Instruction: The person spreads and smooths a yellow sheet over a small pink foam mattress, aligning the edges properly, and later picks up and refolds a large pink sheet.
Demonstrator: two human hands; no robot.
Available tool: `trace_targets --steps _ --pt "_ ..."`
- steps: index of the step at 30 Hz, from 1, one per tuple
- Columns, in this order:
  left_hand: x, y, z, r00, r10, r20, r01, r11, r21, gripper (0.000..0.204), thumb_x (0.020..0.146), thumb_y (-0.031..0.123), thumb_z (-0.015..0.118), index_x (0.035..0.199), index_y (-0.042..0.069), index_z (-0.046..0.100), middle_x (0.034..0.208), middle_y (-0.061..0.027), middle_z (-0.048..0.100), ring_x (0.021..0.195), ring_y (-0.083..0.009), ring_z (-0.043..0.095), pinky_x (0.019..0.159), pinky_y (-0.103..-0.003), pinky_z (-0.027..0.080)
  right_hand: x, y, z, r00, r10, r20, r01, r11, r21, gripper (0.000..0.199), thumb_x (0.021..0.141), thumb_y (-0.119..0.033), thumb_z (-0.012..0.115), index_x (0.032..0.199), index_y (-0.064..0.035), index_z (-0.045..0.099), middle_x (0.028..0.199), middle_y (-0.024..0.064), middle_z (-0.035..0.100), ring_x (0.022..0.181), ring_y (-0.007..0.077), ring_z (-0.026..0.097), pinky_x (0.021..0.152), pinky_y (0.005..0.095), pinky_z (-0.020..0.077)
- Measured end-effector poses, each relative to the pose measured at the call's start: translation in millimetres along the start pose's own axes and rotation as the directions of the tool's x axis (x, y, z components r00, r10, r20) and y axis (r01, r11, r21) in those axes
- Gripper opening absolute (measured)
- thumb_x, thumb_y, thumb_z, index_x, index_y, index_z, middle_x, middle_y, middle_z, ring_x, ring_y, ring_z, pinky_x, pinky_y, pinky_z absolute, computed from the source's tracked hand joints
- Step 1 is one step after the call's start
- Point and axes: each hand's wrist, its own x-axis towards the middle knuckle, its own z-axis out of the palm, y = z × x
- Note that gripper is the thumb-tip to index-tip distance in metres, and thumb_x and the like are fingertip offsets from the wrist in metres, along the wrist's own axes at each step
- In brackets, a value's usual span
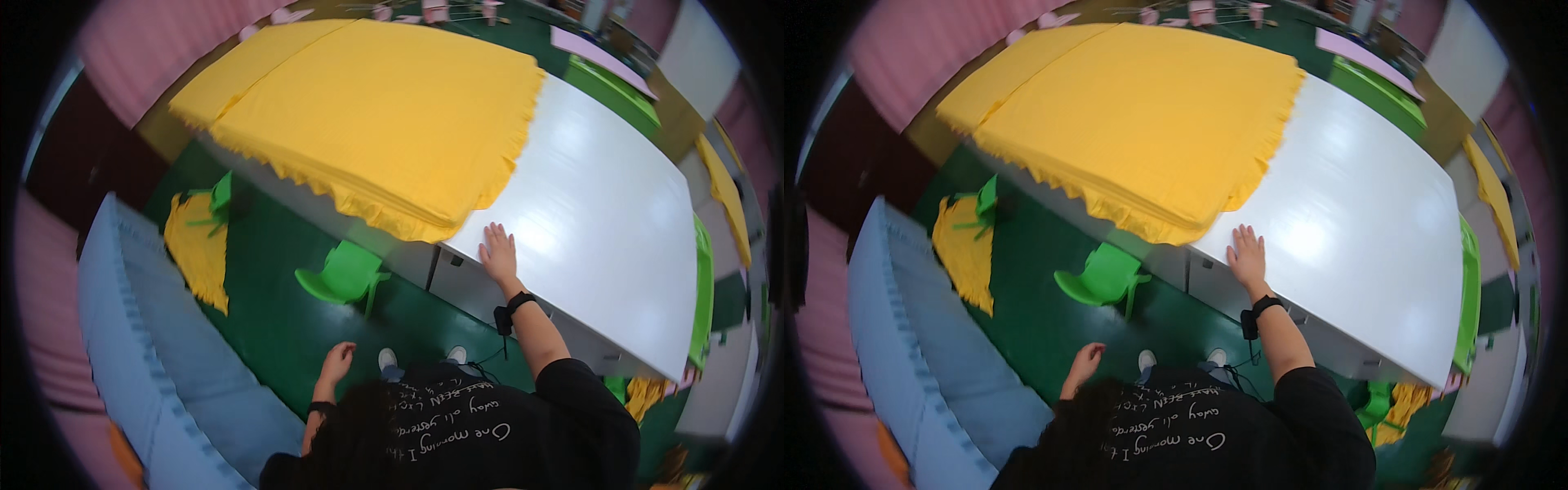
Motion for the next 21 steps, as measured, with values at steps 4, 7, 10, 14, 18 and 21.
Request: trace_targets --steps 4,7,10,14,18,21 --pt "14.8 -28.1 -28.3 0.989 0.133 0.064 -0.134 0.991 0.019 0.019 0.084 0.005 0.049 0.100 0.001 0.059 0.092 -0.0118 0.063 0.082 -0.0210 0.061 0.074 -0.030 0.048 -26.8 -14.3 3.3 0.993 0.101 -0.063 -0.101 0.995 -0.006 0.046 0.085 -0.025 0.048 0.127 -0.0059 0.045 0.136 0.0131 0.039 0.130 0.0288 0.030 0.107 0.0475 0.0201" --pt "40.3 -60.8 -49.4 0.987 0.081 0.137 -0.080 0.997 -0.010 0.019 0.085 0.005 0.049 0.099 0.002 0.060 0.086 -0.0089 0.064 0.077 -0.0155 0.059 0.073 -0.028 0.047 -53.8 -26.4 -3.2 0.984 0.174 -0.036 -0.173 0.985 0.021 0.049 0.083 -0.023 0.054 0.128 -0.0063 0.043 0.137 0.0131 0.037 0.131 0.0291 0.028 0.107 0.0467 0.0198" --pt "52.4 -104.3 -35.5 0.957 0.076 0.280 -0.079 0.997 0.000 0.018 0.085 0.005 0.049 0.100 0.002 0.060 0.085 -0.0089 0.064 0.077 -0.0147 0.058 0.073 -0.028 0.047 -93.3 -31.2 -29.5 0.994 0.101 0.041 -0.103 0.994 0.040 0.052 0.079 -0.021 0.058 0.127 -0.0057 0.043 0.138 0.0130 0.035 0.131 0.0293 0.028 0.106 0.0455 0.0229" --pt "91.2 -116.7 -21.0 0.872 0.118 0.475 -0.103 0.993 -0.058 0.018 0.086 0.008 0.051 0.102 0.002 0.059 0.086 -0.0102 0.064 0.077 -0.0153 0.058 0.073 -0.029 0.046 -161.5 -26.2 -51.7 0.928 0.309 0.206 -0.355 0.901 0.250 0.051 0.082 -0.026 0.056 0.126 -0.0035 0.044 0.134 0.0155 0.040 0.124 0.0311 0.037 0.100 0.0406 0.0328" --pt "115.7 -48.8 26.5 0.726 0.263 0.635 -0.392 0.917 0.068 0.018 0.088 0.010 0.051 0.101 0.000 0.058 0.085 -0.0102 0.064 0.079 -0.0153 0.059 0.072 -0.027 0.045 -268.3 8.8 -73.3 0.677 0.465 0.570 -0.693 0.663 0.282 0.051 0.083 -0.031 0.054 0.124 -0.0013 0.047 0.121 0.0182 0.053 0.112 0.0338 0.049 0.094 0.0394 0.0399" --pt "119.1 10.4 70.8 0.639 0.338 0.691 -0.472 0.881 0.005 0.017 0.086 0.006 0.049 0.099 -0.002 0.058 0.084 -0.0091 0.063 0.079 -0.0150 0.059 0.072 -0.026 0.046 -354.2 23.8 -87.3 0.645 0.608 0.463 -0.761 0.566 0.317 0.051 0.083 -0.032 0.055 0.122 -0.0011 0.048 0.116 0.0181 0.057 0.107 0.0323 0.054 0.090 0.0385 0.0429"
